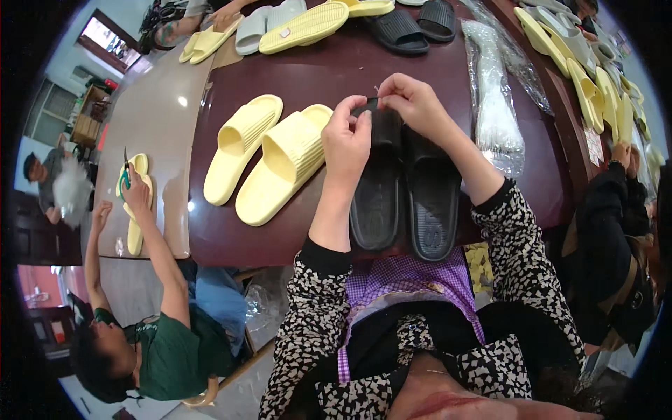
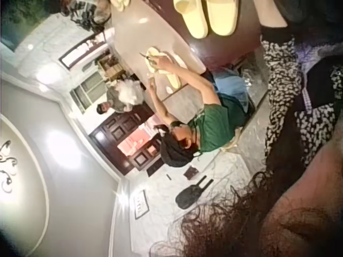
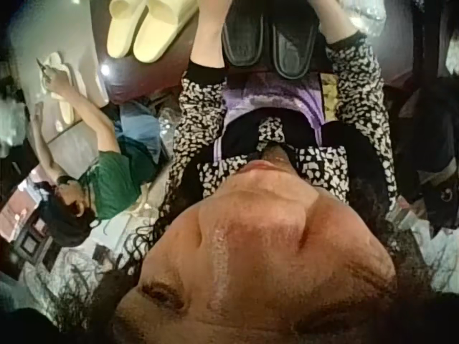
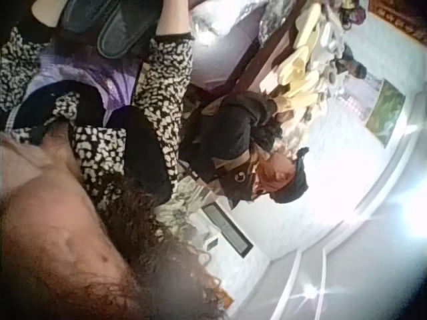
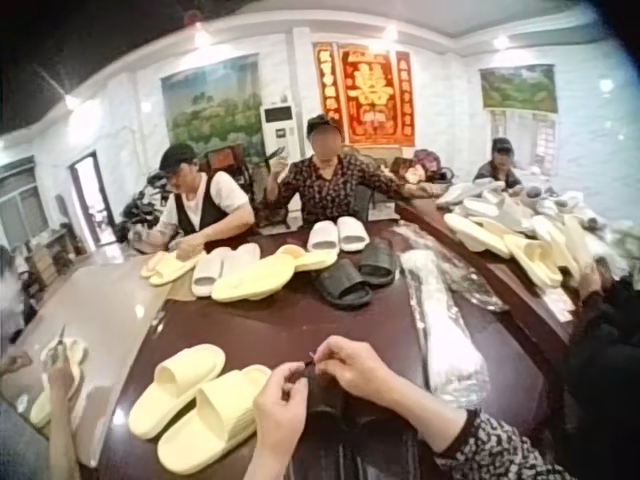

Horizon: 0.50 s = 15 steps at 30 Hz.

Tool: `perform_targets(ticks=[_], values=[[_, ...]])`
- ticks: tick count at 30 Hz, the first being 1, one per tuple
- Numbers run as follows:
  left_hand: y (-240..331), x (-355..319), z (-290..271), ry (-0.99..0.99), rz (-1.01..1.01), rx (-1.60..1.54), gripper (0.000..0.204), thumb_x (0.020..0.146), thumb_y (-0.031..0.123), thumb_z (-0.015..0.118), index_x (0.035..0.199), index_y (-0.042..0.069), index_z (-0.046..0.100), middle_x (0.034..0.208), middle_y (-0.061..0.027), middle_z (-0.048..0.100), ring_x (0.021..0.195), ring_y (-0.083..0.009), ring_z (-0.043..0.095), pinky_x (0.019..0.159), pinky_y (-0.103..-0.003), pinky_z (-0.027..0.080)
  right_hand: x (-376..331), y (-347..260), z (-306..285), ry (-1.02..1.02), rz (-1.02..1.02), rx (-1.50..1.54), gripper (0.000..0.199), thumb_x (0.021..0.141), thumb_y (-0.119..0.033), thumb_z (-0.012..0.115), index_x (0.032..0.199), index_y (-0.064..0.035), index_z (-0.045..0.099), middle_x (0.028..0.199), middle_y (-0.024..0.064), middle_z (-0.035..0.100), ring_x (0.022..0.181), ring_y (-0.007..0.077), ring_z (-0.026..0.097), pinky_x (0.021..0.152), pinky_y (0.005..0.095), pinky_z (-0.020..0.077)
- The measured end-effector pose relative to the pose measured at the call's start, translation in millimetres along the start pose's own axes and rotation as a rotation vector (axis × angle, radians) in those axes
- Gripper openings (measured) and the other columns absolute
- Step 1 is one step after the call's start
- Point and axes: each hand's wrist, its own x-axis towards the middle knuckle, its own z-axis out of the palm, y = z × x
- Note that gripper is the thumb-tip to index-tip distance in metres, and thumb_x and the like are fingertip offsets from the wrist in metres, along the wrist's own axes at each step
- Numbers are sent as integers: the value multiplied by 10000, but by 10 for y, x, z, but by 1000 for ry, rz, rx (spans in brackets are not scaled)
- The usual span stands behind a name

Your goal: The person pairs slippers together by pulling plastic ties from a bundle and threading them through each pair of slippers by hand.

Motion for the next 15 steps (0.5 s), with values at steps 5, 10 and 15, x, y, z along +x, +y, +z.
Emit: perform_targets(ticks=[5,10,15], values=[[-63,109,-37,-202,-276,-191,253,810,-32,551,1063,-35,563,945,-98,654,762,-99,590,682,-230,472,-94,-160,126,12,-80,-81,80,818,60,541,884,17,557,788,32,619,743,95,579,684,230,477],[-53,134,-73,-351,-236,-253,264,810,-41,551,1074,-29,560,915,-76,650,797,-95,592,703,-221,471,-157,-245,109,-11,-119,-118,72,817,48,555,883,19,561,814,31,619,770,97,579,696,235,481],[-22,145,-127,-418,-331,-350,230,816,-32,563,1046,-24,567,855,-43,640,778,-93,593,703,-224,473,-196,-233,110,-23,-164,-62,51,830,33,557,872,12,574,814,24,620,779,94,580,701,241,487]])
